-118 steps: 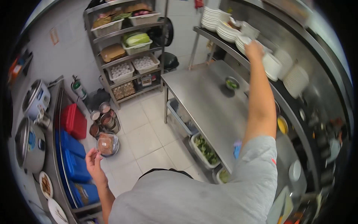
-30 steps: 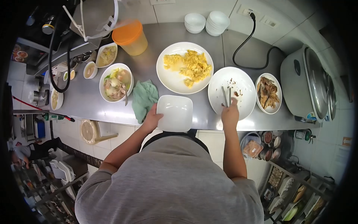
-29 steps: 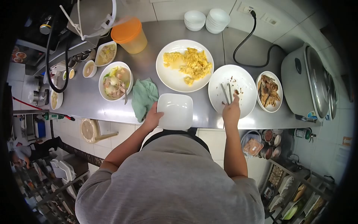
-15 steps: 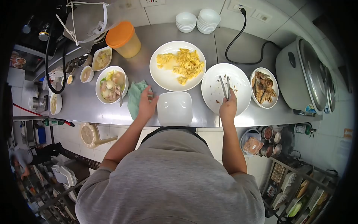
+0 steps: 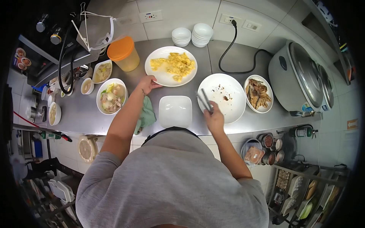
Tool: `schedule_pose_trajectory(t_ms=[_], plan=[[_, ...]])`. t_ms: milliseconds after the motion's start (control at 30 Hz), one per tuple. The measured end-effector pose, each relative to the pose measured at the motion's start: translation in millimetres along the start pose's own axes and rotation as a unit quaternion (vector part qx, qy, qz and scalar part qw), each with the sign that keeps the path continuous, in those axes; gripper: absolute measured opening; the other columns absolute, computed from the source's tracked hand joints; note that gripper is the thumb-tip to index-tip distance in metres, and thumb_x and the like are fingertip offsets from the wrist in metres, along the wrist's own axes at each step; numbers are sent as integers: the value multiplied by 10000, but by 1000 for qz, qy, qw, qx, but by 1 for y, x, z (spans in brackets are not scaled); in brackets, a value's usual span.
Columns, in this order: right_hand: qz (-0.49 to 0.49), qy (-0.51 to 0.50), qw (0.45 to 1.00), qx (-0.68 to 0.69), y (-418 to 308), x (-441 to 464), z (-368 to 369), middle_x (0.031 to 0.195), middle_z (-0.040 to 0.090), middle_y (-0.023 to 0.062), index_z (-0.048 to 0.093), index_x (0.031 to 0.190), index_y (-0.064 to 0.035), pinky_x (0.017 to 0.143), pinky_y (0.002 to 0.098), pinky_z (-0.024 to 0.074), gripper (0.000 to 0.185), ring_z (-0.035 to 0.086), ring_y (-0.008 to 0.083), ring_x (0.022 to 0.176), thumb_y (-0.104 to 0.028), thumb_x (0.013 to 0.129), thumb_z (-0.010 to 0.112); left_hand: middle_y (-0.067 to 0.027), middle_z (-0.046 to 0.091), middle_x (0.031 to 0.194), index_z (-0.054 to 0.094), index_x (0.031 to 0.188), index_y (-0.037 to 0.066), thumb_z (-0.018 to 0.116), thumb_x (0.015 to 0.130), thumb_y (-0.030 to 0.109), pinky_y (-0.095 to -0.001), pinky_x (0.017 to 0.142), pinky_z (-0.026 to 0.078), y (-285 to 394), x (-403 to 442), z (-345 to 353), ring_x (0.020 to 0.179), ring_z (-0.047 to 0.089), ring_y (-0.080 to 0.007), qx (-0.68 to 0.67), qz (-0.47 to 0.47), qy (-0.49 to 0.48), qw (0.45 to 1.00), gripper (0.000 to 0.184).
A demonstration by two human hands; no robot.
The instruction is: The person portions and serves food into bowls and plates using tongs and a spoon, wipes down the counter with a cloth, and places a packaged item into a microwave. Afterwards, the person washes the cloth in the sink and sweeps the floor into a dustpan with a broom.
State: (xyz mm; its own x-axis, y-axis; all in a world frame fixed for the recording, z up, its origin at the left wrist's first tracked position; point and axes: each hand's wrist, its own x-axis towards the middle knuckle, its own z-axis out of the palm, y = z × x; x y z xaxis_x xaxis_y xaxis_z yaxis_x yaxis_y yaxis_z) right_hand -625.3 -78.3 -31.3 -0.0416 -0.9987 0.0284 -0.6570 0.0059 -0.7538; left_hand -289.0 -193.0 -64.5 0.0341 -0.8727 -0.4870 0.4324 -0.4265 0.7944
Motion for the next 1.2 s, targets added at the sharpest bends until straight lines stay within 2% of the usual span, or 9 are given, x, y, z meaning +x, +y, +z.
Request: schedule_pose_trajectory(t_ms=[233,333,500,600,800,900,1000,1100,1200], plan=[[31,-26,999,11,-14,8,47,701,620,172,538,932,-2,623,399,476,314,616,331,657,-198,736,684,-207,578,1040,438,1124,-86,462,742,-54,-445,757,570,14,-36,-17,873,640,-335,-104,21,26,994,385],[-57,-2,998,-18,-17,22,70,708,615,199,540,928,-3,651,424,475,307,604,379,685,-181,723,683,-206,563,1074,412,1158,-65,460,742,-58,-437,761,572,33,-91,-14,928,625,-331,-54,85,36,994,419],[-41,-66,994,-78,-31,60,89,820,626,257,585,922,22,735,453,484,239,613,405,803,-35,692,556,-184,532,1152,323,1273,-30,444,740,-86,-393,714,590,41,-161,-15,935,625,-303,-72,107,53,990,550],[-93,-39,991,-90,-29,93,100,819,628,255,587,947,29,722,441,489,263,614,405,796,-85,711,606,-179,530,1158,328,1278,-12,452,736,-84,-385,718,590,33,-189,-20,937,624,-294,-65,127,75,987,560],[-56,34,997,27,-83,112,41,788,643,205,577,994,9,694,390,489,402,634,348,764,-312,778,685,-170,567,1086,316,1302,41,458,717,-101,-354,602,600,12,-204,-29,848,651,-284,-37,154,140,977,619],[-163,1,981,105,-118,111,26,842,648,195,551,1054,-5,687,390,491,401,632,348,765,-334,834,616,-166,573,1071,328,1293,70,455,713,-102,-348,579,597,4,-195,-32,829,655,-277,-34,144,147,978,618],[-254,-99,961,-50,-138,111,40,884,638,190,529,1074,-13,677,411,492,366,623,358,758,-317,871,552,-165,579,1055,363,1251,79,455,711,-95,-344,560,593,-4,-181,-31,789,661,-277,-19,129,169,977,574],[-331,-76,932,-125,-149,100,52,895,616,178,503,1096,-27,650,434,496,332,612,360,730,-279,881,515,-172,583,1037,381,1208,57,454,709,-94,-348,549,595,-4,-174,-21,749,663,-282,-27,126,182,975,526],[-320,-51,938,-120,-140,77,64,861,597,174,477,1113,-30,614,438,501,322,609,349,699,-242,873,510,-184,580,1028,371,1195,36,449,701,-101,-347,535,597,-2,-163,-17,751,661,-289,-48,119,176,976,519]])
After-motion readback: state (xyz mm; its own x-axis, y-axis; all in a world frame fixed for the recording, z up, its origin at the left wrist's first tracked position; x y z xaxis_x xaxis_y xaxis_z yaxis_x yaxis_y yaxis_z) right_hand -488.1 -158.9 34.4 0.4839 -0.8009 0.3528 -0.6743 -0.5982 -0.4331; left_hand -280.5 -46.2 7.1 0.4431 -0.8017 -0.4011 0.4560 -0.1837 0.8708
